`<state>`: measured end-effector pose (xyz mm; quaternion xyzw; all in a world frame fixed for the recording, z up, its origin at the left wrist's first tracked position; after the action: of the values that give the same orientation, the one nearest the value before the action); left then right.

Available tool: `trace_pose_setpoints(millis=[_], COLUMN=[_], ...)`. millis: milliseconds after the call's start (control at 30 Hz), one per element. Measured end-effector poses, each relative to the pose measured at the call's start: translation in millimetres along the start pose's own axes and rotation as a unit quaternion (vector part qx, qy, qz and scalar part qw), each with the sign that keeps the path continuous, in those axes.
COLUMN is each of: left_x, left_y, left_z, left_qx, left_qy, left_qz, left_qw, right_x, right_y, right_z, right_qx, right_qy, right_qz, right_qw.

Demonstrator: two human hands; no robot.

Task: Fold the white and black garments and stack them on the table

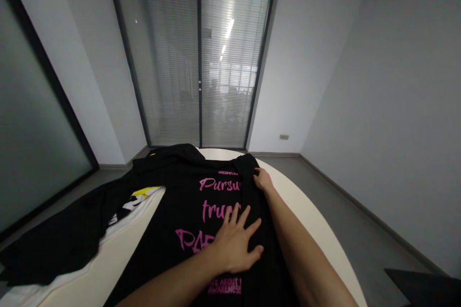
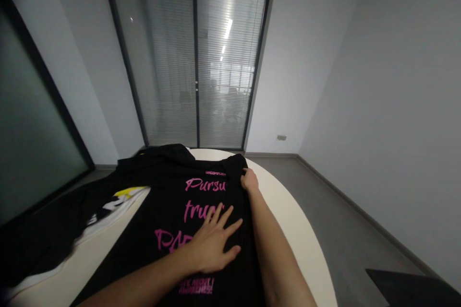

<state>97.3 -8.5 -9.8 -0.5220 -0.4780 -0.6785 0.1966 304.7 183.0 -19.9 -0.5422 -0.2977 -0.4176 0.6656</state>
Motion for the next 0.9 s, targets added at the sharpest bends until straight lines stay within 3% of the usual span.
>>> trace_pose_setpoints(millis=[133,267,367,467,667,767,833,900], left_x=[-3.4,11.8,23.5,24.2,16.5,26.9,34.5,36.7], left_y=[3.3,-11.5,-30.3,-43.8,-37.6,-24.7,-14.4,-4.6], left_z=[-0.5,-8.1,-9.7,-7.6,-9.0,-27.4,-46.6,-66.5], left_qx=[0.003,-0.029,0.022,0.088,0.106,0.045,-0.06,-0.191], left_qy=[0.018,0.005,0.032,0.066,0.075,0.078,0.044,-0.017], left_qz=[-0.002,0.013,0.05,0.07,0.071,0.038,0.012,0.006], left_qw=[1.0,0.999,0.998,0.991,0.989,0.995,0.997,0.981], right_x=[5.2,9.7,9.6,1.1,-25.6,-26.0,-18.3,-6.7], right_y=[-8.4,-27.4,-39.8,-48.3,-60.0,-57.9,-52.2,-44.1], right_z=[-9.1,-16.7,-22.6,-30.5,-44.7,-46.4,-46.6,-47.8], right_qx=[0.012,0.057,0.091,0.073,0.015,0.028,0.056,0.084], right_qy=[-0.012,-0.01,-0.022,-0.026,-0.041,-0.05,-0.049,-0.05], right_qz=[-0.054,-0.134,-0.136,-0.126,-0.116,-0.079,-0.062,-0.057], right_qw=[0.998,0.989,0.986,0.989,0.992,0.995,0.995,0.994])
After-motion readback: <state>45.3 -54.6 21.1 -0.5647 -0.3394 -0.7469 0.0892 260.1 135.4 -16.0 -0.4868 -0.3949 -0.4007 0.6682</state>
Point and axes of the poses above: each hand's wrist, its own z-axis towards the middle knuckle, its own x-axis out of the back of the hand, y = z × x, the point moved 1 cm from there along z, towards the middle knuckle, and after that the axes turned 13 degrees about x, right-handed, at the moved point
